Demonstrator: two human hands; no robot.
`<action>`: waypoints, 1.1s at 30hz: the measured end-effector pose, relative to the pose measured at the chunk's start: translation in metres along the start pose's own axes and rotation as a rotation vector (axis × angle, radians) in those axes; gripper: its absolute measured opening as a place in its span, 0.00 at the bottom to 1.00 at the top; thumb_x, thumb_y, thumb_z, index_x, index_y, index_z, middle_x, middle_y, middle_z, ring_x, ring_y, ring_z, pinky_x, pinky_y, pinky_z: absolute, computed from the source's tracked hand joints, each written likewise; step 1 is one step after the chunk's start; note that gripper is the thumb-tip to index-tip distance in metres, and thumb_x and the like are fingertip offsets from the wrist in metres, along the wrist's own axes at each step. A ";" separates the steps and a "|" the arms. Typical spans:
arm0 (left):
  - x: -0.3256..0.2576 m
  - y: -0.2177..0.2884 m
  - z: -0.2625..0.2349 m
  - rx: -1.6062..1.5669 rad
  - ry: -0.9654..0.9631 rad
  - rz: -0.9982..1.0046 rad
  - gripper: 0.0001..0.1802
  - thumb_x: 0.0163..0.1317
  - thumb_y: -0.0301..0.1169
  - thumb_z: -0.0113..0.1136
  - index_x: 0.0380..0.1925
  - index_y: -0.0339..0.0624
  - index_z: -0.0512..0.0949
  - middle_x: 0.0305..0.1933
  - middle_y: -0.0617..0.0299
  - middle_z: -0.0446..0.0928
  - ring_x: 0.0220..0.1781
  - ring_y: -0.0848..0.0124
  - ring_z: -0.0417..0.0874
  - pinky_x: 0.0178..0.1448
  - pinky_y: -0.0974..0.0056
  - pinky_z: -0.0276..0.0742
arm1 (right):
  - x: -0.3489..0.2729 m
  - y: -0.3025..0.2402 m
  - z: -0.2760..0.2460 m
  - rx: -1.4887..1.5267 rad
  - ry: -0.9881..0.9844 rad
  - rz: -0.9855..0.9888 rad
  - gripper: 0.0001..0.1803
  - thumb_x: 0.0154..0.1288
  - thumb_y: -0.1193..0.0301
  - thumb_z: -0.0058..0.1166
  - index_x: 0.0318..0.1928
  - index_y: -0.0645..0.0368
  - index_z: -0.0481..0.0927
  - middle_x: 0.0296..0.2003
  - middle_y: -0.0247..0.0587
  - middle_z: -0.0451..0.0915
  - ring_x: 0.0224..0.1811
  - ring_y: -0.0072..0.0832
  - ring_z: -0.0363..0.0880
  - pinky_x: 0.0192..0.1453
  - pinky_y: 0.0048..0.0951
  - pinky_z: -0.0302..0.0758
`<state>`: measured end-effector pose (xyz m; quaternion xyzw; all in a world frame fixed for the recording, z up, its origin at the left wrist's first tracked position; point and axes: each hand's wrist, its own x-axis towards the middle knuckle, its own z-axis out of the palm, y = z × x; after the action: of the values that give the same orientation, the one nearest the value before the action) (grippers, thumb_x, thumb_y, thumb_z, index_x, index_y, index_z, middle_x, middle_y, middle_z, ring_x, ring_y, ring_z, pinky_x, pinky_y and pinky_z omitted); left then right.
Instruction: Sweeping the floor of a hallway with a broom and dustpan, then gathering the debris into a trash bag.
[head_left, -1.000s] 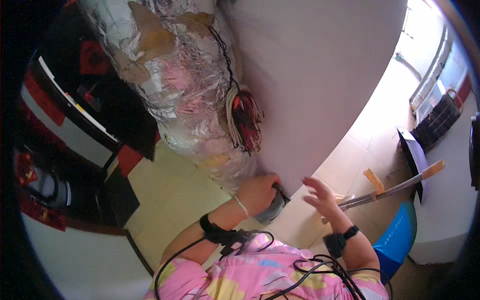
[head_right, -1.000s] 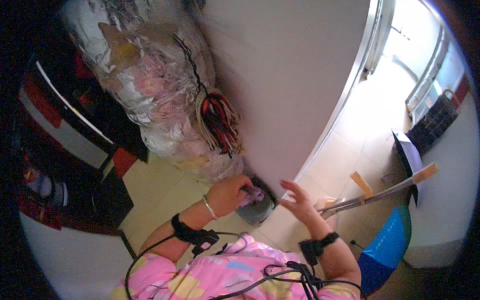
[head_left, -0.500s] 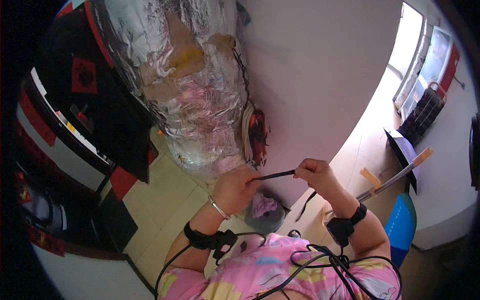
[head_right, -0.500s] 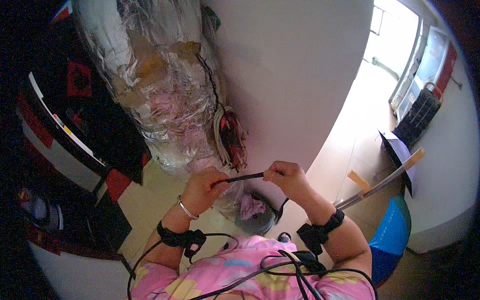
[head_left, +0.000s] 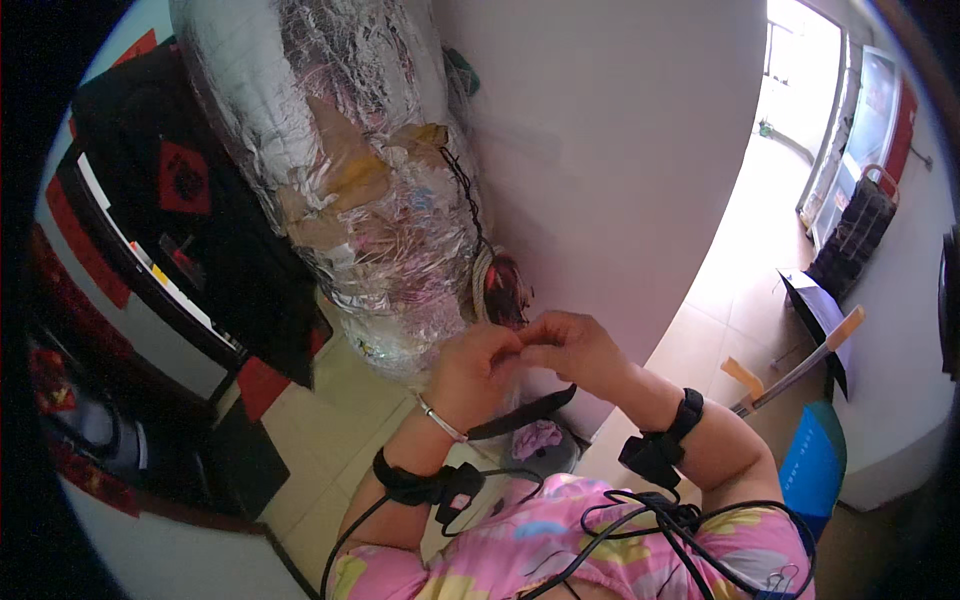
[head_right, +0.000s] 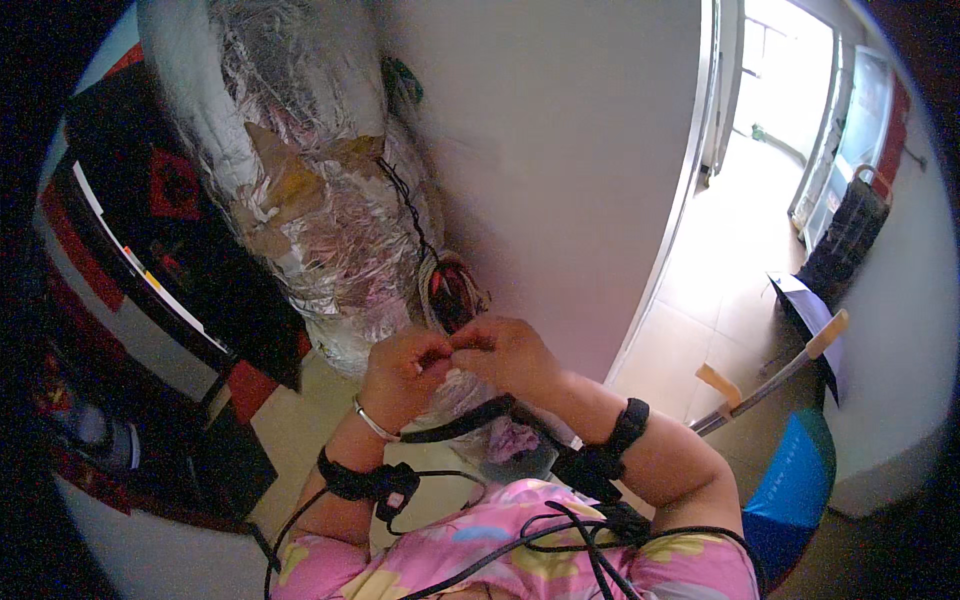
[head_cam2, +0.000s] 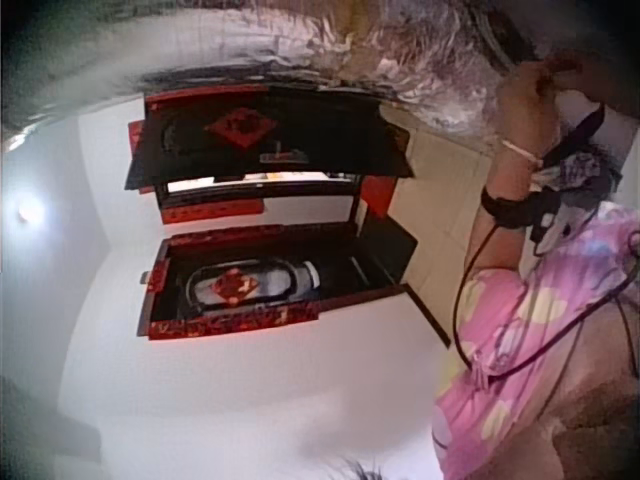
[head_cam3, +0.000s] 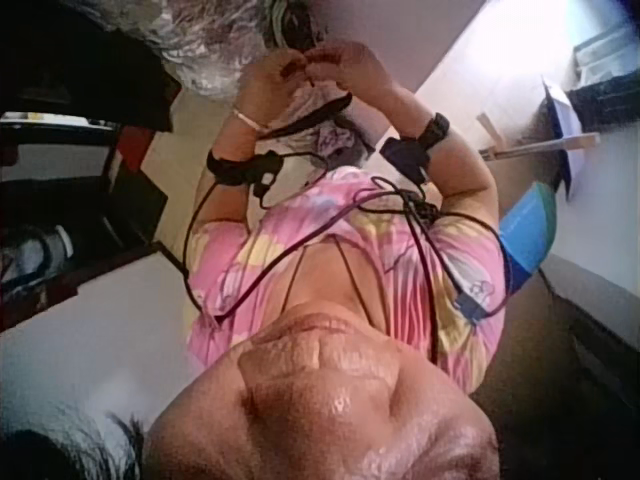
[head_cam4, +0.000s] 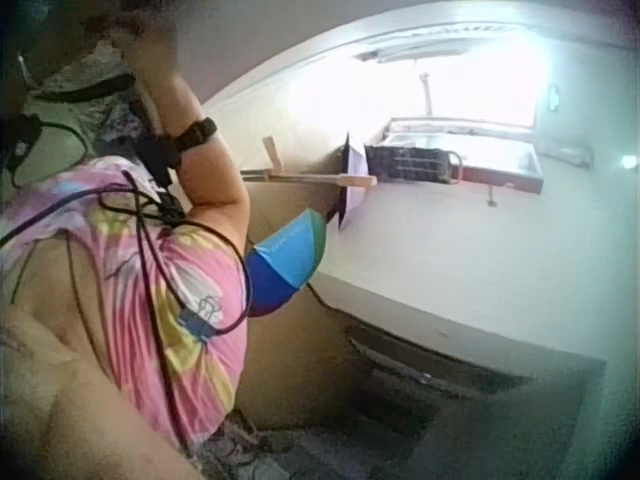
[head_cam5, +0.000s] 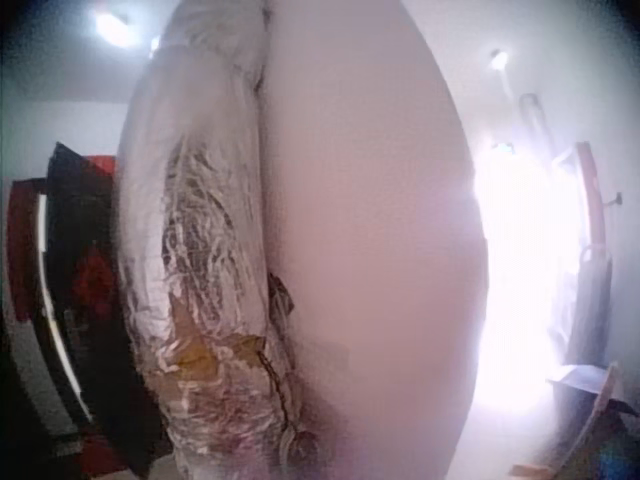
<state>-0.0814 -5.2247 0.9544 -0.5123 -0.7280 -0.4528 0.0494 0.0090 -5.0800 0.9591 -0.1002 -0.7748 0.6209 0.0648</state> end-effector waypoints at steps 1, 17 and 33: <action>0.002 -0.001 0.002 0.014 0.059 0.083 0.08 0.43 0.22 0.62 0.26 0.39 0.75 0.25 0.55 0.75 0.25 0.65 0.77 0.28 0.66 0.71 | 0.003 0.001 -0.004 0.004 0.000 -0.043 0.10 0.51 0.69 0.56 0.33 0.62 0.78 0.25 0.38 0.78 0.28 0.20 0.75 0.31 0.24 0.72; 0.044 -0.031 0.008 0.278 0.398 -0.080 0.07 0.51 0.26 0.55 0.31 0.40 0.74 0.33 0.53 0.73 0.35 0.56 0.75 0.38 0.59 0.72 | 0.110 0.001 -0.040 -0.482 0.414 -0.422 0.10 0.51 0.68 0.55 0.30 0.63 0.78 0.23 0.42 0.77 0.24 0.27 0.74 0.32 0.27 0.71; 0.060 -0.039 0.022 0.568 0.355 -0.212 0.09 0.54 0.34 0.52 0.30 0.42 0.75 0.30 0.52 0.76 0.31 0.53 0.77 0.33 0.53 0.73 | 0.140 -0.005 -0.039 -0.412 -0.010 -0.204 0.12 0.54 0.64 0.53 0.36 0.58 0.78 0.32 0.40 0.79 0.33 0.29 0.76 0.41 0.32 0.71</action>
<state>-0.1317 -5.1698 0.9503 -0.3132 -0.8541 -0.3167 0.2684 -0.1190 -5.0110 0.9687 -0.0293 -0.8917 0.4401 0.1017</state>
